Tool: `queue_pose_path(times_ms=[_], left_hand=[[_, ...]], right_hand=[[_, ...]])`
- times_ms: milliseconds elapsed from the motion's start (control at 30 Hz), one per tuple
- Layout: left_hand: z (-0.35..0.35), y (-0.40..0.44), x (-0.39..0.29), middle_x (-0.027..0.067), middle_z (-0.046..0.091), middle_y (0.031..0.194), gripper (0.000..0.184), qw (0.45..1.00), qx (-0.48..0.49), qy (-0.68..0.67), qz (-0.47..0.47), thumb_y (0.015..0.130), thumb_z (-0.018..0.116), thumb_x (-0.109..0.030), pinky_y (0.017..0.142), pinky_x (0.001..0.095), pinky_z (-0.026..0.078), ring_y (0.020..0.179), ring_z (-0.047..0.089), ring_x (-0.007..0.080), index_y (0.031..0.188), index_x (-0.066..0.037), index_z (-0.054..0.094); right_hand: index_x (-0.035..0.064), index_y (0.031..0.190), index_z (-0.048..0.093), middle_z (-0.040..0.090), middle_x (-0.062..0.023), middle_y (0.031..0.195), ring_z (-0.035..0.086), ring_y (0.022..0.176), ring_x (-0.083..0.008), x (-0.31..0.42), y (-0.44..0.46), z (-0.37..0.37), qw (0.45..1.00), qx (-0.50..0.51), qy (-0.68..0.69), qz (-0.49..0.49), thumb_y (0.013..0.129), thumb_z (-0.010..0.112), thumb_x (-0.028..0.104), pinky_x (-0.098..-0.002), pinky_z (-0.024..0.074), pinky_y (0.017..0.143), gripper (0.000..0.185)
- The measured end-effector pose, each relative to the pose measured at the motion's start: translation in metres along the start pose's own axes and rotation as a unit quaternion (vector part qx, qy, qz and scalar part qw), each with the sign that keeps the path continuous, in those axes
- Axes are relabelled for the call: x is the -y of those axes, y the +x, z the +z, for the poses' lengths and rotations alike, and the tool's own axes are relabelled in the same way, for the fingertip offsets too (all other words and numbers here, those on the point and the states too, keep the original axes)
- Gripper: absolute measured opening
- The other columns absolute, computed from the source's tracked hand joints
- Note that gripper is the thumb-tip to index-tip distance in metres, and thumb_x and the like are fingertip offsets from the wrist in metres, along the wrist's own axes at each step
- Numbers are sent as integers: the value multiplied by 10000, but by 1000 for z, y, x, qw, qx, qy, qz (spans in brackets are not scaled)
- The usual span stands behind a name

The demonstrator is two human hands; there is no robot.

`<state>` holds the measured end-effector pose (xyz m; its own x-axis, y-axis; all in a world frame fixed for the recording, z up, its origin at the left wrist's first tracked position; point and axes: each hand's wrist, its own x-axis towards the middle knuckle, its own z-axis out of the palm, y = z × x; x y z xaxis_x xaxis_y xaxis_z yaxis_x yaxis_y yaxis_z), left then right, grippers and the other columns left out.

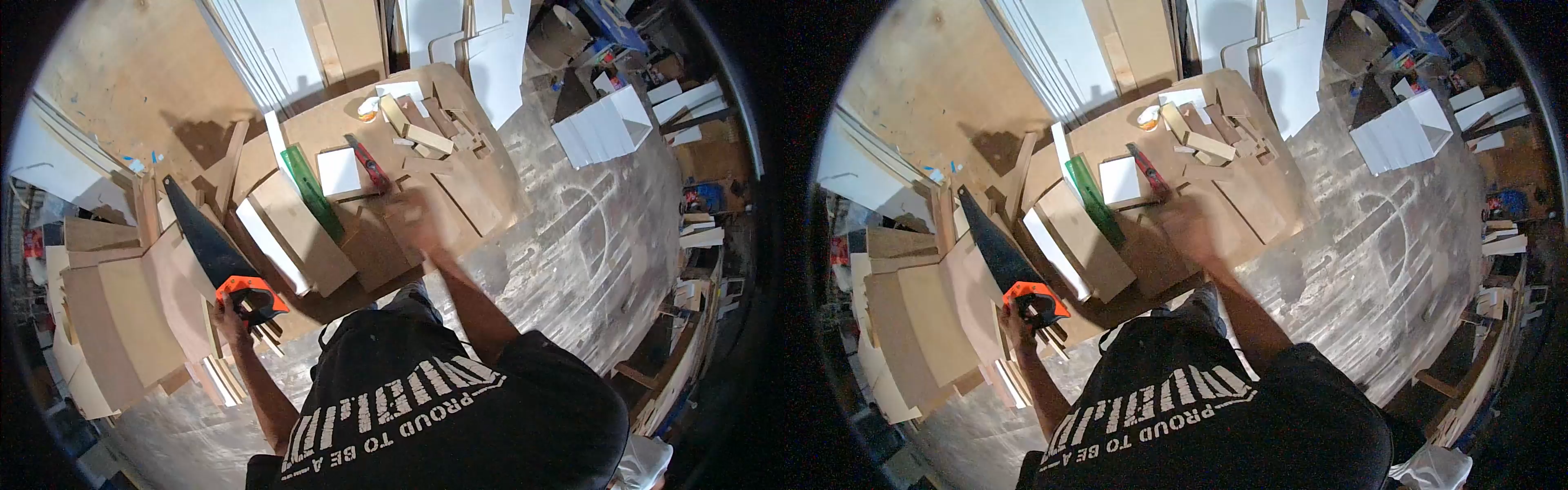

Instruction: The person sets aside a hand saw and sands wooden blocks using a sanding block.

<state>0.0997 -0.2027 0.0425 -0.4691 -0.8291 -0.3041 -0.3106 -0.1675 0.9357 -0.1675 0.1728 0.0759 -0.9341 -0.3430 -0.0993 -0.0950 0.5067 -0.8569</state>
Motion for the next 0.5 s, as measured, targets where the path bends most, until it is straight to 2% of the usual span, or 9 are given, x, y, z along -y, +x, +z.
queue_pose_path(times_ms=[33,100,133,233,267,300,367,400,500], left_hand=[[-2,1,3,14,641,770,249,1000,-12,23,15,980,594,-283,521,263,485,610,601,104,964,-38,635],[0,1,2,22,627,708,265,994,-46,58,75,970,610,-291,483,259,456,565,580,105,946,-29,643],[-2,-2,-5,28,629,704,273,995,-36,63,66,967,613,-294,492,262,460,561,581,109,952,-23,647],[-5,7,-2,70,676,764,334,987,-71,131,56,940,644,-314,575,302,511,567,617,149,998,14,662],[-6,9,-1,81,688,784,348,978,-103,174,58,935,649,-320,597,311,523,588,637,164,1013,19,666],[-9,11,-1,92,699,803,363,965,-135,217,61,929,653,-325,619,321,534,610,657,179,1028,23,669],[-19,16,5,116,717,854,423,950,-126,278,73,933,624,-391,676,356,547,756,703,228,1054,10,682],[-18,18,4,115,717,855,438,938,-142,309,65,936,614,-408,682,363,546,781,706,237,1057,7,683],[-9,14,9,113,718,841,470,933,-146,322,73,942,589,-443,670,395,532,753,692,249,1019,9,690]], right_hand=[[83,1241,601,597,-218,1188,542,1149,-382,-144,15,-14,985,-117,-113,-48,825,658,286,-475,443,976,466],[220,1396,463,518,-223,1310,506,1165,-456,-120,-6,-87,890,-154,-417,96,779,677,511,-593,431,945,715],[230,1435,391,492,-219,1339,471,1179,-500,-177,-6,-103,918,-42,-395,7,772,692,525,-628,410,957,785],[167,1404,435,488,-224,1345,483,1194,-444,-165,-15,-139,931,23,-359,56,779,703,509,-567,432,965,761],[115,1374,472,549,-209,1293,548,1140,-348,-167,-21,-155,920,39,-381,-84,811,690,425,-507,472,938,679],[85,1337,501,591,-190,1199,583,1064,-332,-166,-27,-162,967,57,-249,-18,814,685,382,-484,488,915,629],[24,1265,560,674,-152,1013,652,913,-299,-169,-38,-182,990,86,23,111,821,676,297,-440,520,868,533],[-37,1194,595,694,-194,1019,697,787,-285,-172,-45,-197,947,102,155,263,858,605,350,-379,563,768,512],[-53,1199,586,685,-234,1019,706,775,-308,-174,-77,-217,836,106,453,291,882,518,419,-360,580,675,572]])
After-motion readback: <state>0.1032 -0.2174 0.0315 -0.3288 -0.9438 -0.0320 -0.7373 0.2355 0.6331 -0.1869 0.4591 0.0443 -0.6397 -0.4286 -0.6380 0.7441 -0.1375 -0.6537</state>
